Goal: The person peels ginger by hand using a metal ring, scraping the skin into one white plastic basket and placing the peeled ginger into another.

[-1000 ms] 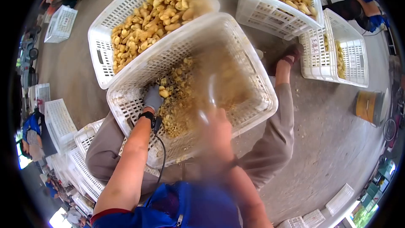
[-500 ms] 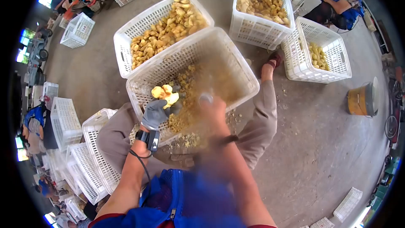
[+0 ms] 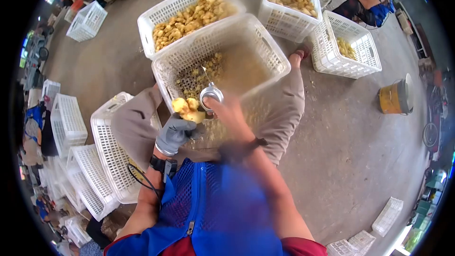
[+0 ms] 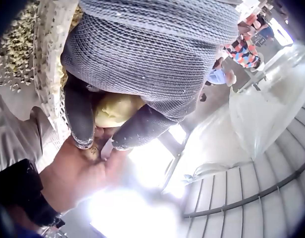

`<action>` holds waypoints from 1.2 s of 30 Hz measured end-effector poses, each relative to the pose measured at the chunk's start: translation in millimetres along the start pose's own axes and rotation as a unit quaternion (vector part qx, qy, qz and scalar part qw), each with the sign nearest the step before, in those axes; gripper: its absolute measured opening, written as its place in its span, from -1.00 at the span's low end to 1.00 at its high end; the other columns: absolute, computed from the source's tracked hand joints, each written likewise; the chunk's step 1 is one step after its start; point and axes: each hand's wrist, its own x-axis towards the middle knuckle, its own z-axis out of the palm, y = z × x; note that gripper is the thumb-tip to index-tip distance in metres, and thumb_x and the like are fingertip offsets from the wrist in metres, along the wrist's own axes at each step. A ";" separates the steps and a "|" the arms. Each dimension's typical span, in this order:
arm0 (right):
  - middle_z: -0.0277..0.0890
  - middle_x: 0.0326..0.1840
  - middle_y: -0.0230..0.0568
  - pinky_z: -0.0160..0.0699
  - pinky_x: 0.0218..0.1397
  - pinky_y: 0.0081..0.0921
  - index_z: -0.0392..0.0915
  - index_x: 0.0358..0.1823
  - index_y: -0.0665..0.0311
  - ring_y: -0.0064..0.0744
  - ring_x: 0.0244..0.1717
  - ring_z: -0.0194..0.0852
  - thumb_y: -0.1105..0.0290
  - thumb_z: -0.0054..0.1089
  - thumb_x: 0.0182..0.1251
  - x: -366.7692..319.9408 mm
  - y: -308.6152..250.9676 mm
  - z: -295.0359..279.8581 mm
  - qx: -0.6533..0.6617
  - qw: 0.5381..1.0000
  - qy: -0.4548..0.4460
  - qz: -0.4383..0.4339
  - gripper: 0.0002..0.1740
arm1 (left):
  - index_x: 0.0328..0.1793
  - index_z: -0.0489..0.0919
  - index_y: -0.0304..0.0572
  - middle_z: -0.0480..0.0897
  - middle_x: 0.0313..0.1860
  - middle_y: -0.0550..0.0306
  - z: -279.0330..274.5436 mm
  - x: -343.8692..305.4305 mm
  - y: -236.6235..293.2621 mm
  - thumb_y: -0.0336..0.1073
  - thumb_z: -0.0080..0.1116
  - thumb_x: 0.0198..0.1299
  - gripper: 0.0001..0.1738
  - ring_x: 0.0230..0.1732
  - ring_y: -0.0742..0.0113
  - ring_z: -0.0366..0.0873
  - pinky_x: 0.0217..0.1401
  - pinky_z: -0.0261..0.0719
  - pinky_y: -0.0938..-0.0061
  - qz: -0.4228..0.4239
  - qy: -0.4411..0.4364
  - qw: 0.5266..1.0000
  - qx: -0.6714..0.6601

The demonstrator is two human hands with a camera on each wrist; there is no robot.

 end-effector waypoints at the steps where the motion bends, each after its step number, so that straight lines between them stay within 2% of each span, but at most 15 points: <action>1: 0.69 -0.31 -0.33 0.51 -0.44 -0.54 0.72 -0.04 0.31 -0.54 -0.33 0.63 0.28 0.41 0.34 -2.9 -0.2 5.8 -0.011 1.000 -0.010 0.006 -0.71 | 0.34 0.55 -0.41 0.75 0.06 -0.04 -3.0 -3.8 -4.5 -0.34 0.23 0.26 -0.47 -0.22 0.33 0.73 -0.30 0.66 0.52 -0.002 0.002 1.000 -0.009; 4: 0.70 -0.26 -0.31 0.57 -0.41 -0.53 0.71 -0.01 0.32 -0.55 -0.33 0.63 0.29 0.42 0.36 -9.4 8.9 15.8 -0.026 0.999 -0.036 -0.005 -0.71 | 0.33 0.56 -0.36 0.74 0.07 -0.02 -1.6 -18.9 8.3 -0.34 0.21 0.29 -0.51 -0.24 0.41 0.68 -0.35 0.60 0.56 -0.027 -0.021 0.999 -0.041; 6: 0.69 -0.24 -0.31 0.58 -0.38 -0.53 0.70 0.01 0.32 -0.56 -0.32 0.62 0.31 0.44 0.36 -7.7 14.0 14.0 -0.044 0.996 -0.075 -0.023 -0.70 | 0.32 0.57 -0.34 0.75 0.01 -0.01 17.2 -28.5 27.2 -0.34 0.21 0.28 -0.52 -0.27 0.43 0.66 -0.36 0.56 0.58 -0.030 -0.004 0.992 -0.126; 10: 0.67 -0.26 -0.31 0.57 -0.34 -0.52 0.68 0.02 0.33 -0.56 -0.32 0.60 0.34 0.46 0.35 -9.1 11.2 18.2 -0.149 0.980 -0.114 -0.070 -0.70 | 0.29 0.59 -0.36 0.74 -0.10 0.05 6.2 -26.2 12.5 -0.32 0.21 0.30 -0.54 -0.31 0.45 0.65 -0.33 0.56 0.57 -0.033 0.025 0.997 -0.060; 14: 0.65 -0.30 -0.33 0.55 -0.33 -0.52 0.67 -0.05 0.37 -0.58 -0.34 0.56 0.36 0.45 0.35 -16.3 3.1 26.5 -0.091 0.991 -0.097 -0.028 -0.73 | 0.25 0.61 -0.37 0.72 -0.22 0.12 1.0 -32.8 15.7 -0.31 0.21 0.32 -0.58 -0.36 0.43 0.65 -0.32 0.58 0.54 0.034 -0.027 0.996 0.076; 17: 0.64 -0.33 -0.36 0.53 -0.35 -0.52 0.68 -0.08 0.37 -0.60 -0.36 0.53 0.37 0.44 0.35 -16.8 3.5 22.4 -0.113 0.991 -0.071 -0.004 -0.76 | 0.23 0.62 -0.38 0.72 -0.27 0.17 -5.5 -28.2 -0.4 -0.30 0.23 0.32 -0.59 -0.39 0.41 0.65 -0.33 0.58 0.51 0.030 0.017 0.998 0.046; 19: 0.64 -0.34 -0.38 0.50 -0.37 -0.54 0.68 -0.08 0.36 -0.62 -0.38 0.52 0.37 0.43 0.35 -18.1 -6.3 16.9 -0.161 0.984 -0.074 0.034 -0.77 | 0.24 0.62 -0.38 0.73 -0.25 0.18 -1.1 -26.9 7.1 -0.29 0.26 0.33 -0.58 -0.39 0.40 0.66 -0.32 0.60 0.50 0.013 0.046 0.996 0.079; 22: 0.67 -0.34 -0.39 0.48 -0.37 -0.55 0.69 -0.06 0.34 -0.61 -0.39 0.54 0.37 0.44 0.33 -23.3 -9.3 16.0 -0.063 0.993 -0.099 -0.016 -0.75 | 0.30 0.60 -0.37 0.74 -0.11 0.15 -9.5 -26.9 20.6 -0.26 0.28 0.38 -0.55 -0.27 0.38 0.70 -0.22 0.67 0.46 0.009 0.060 0.979 0.196; 24: 0.68 -0.34 -0.39 0.48 -0.36 -0.55 0.70 -0.06 0.33 -0.60 -0.41 0.55 0.31 0.42 0.36 -23.7 -6.7 15.4 -0.054 0.996 -0.073 -0.002 -0.74 | 0.36 0.57 -0.37 0.73 0.05 0.10 -22.2 -19.7 8.2 -0.25 0.27 0.42 -0.52 -0.11 0.34 0.74 -0.09 0.72 0.41 -0.005 0.098 0.982 0.162; 27: 0.71 -0.25 -0.34 0.53 -0.31 -0.53 0.69 -0.03 0.31 -0.56 -0.33 0.60 0.21 0.35 0.42 -20.1 2.1 12.1 -0.043 0.997 -0.055 0.019 -0.69 | 0.49 0.47 -0.37 0.64 0.29 0.04 -21.2 -20.7 -4.1 -0.24 0.24 0.47 -0.44 0.20 0.32 0.66 0.21 0.67 0.39 0.049 0.114 0.992 -0.023; 30: 0.71 -0.08 -0.24 0.64 -0.19 -0.45 0.65 0.06 0.29 -0.49 -0.15 0.65 0.15 0.26 0.50 -13.1 15.6 12.3 -0.027 0.998 -0.047 -0.004 -0.65 | 0.36 0.55 -0.30 0.65 0.17 0.23 -8.6 -20.2 -6.0 -0.35 0.25 0.46 -0.60 0.13 0.50 0.59 0.19 0.57 0.54 0.109 0.134 0.985 -0.007; 31: 0.70 -0.01 -0.20 0.68 -0.14 -0.41 0.63 0.10 0.29 -0.46 -0.08 0.67 0.14 0.22 0.53 -12.1 18.9 13.6 -0.021 0.999 -0.043 -0.019 -0.64 | 0.35 0.57 -0.28 0.65 0.16 0.24 -1.8 -18.4 -5.4 -0.34 0.21 0.50 -0.63 0.13 0.49 0.59 0.20 0.55 0.56 0.127 0.145 0.981 0.015; 33: 0.67 0.08 -0.16 0.72 -0.04 -0.31 0.58 0.16 0.29 -0.40 0.03 0.66 0.17 0.19 0.56 -14.2 19.8 17.2 0.126 0.989 -0.077 0.014 -0.64 | 0.34 0.57 -0.28 0.65 0.17 0.24 1.2 -15.6 -8.3 -0.33 0.22 0.50 -0.64 0.15 0.48 0.58 0.21 0.55 0.55 0.105 0.137 0.985 -0.022; 35: 0.66 0.12 -0.14 0.73 0.04 -0.23 0.55 0.20 0.29 -0.35 0.08 0.66 0.19 0.16 0.58 -13.9 24.0 20.2 0.157 0.981 -0.108 -0.024 -0.64 | 0.36 0.56 -0.27 0.65 0.17 0.23 5.9 -10.2 -11.8 -0.34 0.23 0.48 -0.62 0.16 0.46 0.58 0.21 0.55 0.54 0.085 0.132 0.988 -0.011; 36: 0.67 0.12 -0.15 0.73 0.06 -0.20 0.53 0.21 0.30 -0.34 0.09 0.67 0.20 0.15 0.59 -10.4 33.7 19.9 0.114 0.983 -0.123 -0.077 -0.64 | 0.39 0.55 -0.27 0.65 0.17 0.23 9.1 -6.0 -13.5 -0.35 0.23 0.47 -0.59 0.17 0.45 0.58 0.22 0.56 0.54 0.076 0.133 0.988 0.020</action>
